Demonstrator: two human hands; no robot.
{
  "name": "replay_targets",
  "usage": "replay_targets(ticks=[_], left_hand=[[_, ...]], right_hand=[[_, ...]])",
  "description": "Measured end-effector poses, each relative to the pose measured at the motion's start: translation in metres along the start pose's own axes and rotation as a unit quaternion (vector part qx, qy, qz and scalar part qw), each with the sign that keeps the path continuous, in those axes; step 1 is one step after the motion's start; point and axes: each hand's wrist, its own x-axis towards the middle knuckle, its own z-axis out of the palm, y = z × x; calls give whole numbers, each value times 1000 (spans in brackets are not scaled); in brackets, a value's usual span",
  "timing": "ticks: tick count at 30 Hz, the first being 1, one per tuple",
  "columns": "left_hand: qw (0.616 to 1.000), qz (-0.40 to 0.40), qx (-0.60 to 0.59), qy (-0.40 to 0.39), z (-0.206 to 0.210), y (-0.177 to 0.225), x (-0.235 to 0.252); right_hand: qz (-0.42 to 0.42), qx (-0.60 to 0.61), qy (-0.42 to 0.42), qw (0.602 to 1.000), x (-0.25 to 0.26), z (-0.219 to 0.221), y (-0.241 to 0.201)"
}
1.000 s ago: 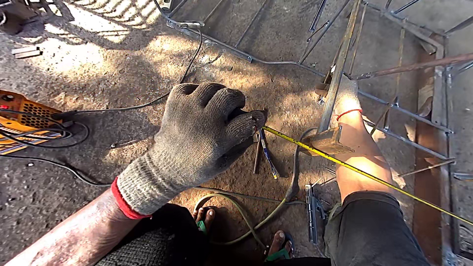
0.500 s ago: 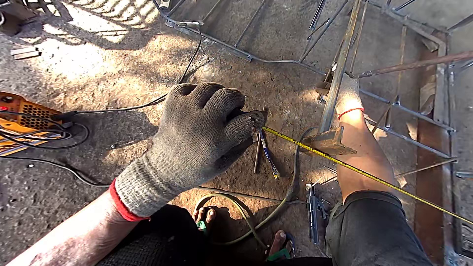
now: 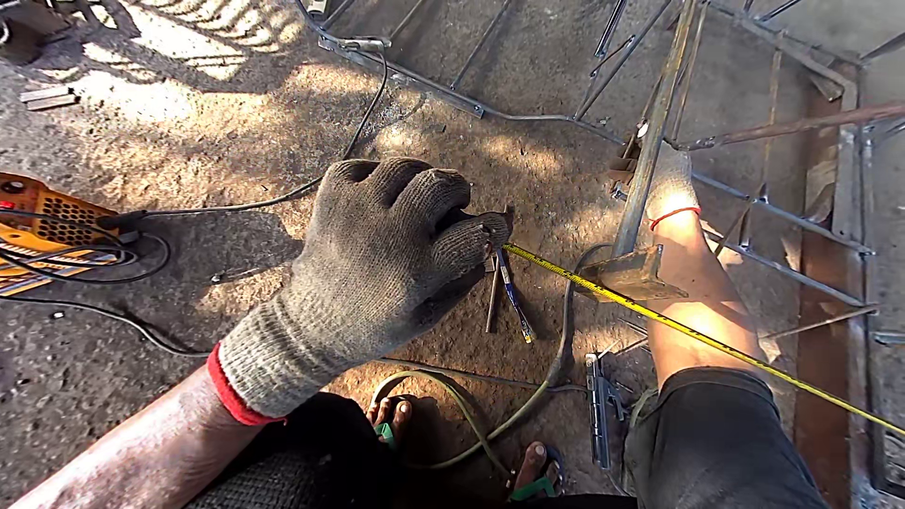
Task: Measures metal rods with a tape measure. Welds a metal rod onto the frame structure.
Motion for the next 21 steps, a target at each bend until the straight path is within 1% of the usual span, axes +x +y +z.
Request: replay_targets(ticks=[4, 7, 8, 11, 15, 17, 20, 21], left_hand=[[1000, -2, 3, -8, 0, 0, 0], [1000, -7, 2, -3, 1, 0, 0], [1000, -7, 3, 0, 1, 0, 0], [1000, -7, 8, -3, 1, 0, -1], [1000, -9, 5, 3, 1, 1, -1], [1000, -8, 6, 2, 1, 0, 0], [1000, -2, 7, 1, 0, 0, 0], [1000, -2, 6, 3, 0, 1, 0]], right_hand=[[6, 21, -9, 1000, 9, -2, 5], [23, 67, 14, 997, 68, -11, 36], [25, 57, 18, 998, 74, -12, 38], [17, 29, 18, 999, 71, -11, 34], [14, 41, 11, 999, 75, -11, 39], [-3, 37, 9, 999, 67, -11, 37], [2, -8, 0, 1000, 0, 2, 0], [4, -14, 6, 1000, -10, 4, -6]])
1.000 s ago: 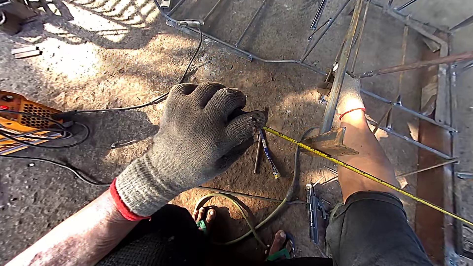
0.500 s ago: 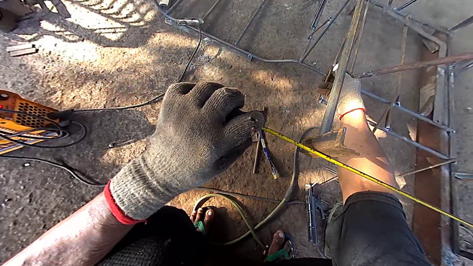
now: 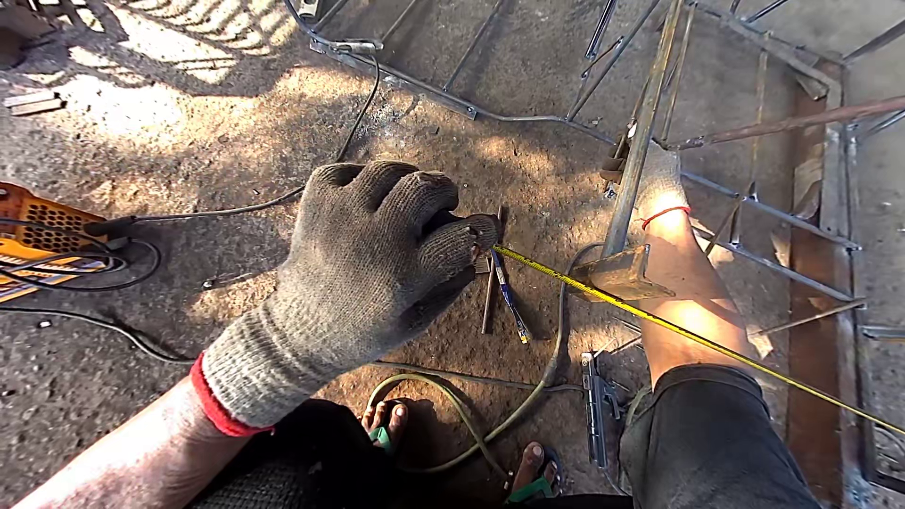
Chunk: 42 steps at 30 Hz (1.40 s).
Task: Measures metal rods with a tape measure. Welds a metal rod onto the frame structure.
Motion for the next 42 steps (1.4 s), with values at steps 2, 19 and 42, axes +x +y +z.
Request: replay_targets(ticks=[2, 19, 42], left_hand=[[1000, -1, 0, 0, 0, 0, 0], [1000, -3, -4, -9, -1, -1, -1], [908, -4, -278, -314, 21, -4, -18]], right_hand=[[1, 12, 5, 1000, 7, -1, 3], [12, 75, 22, 997, 73, -10, 40], [27, 59, 48, 997, 79, -8, 35]])
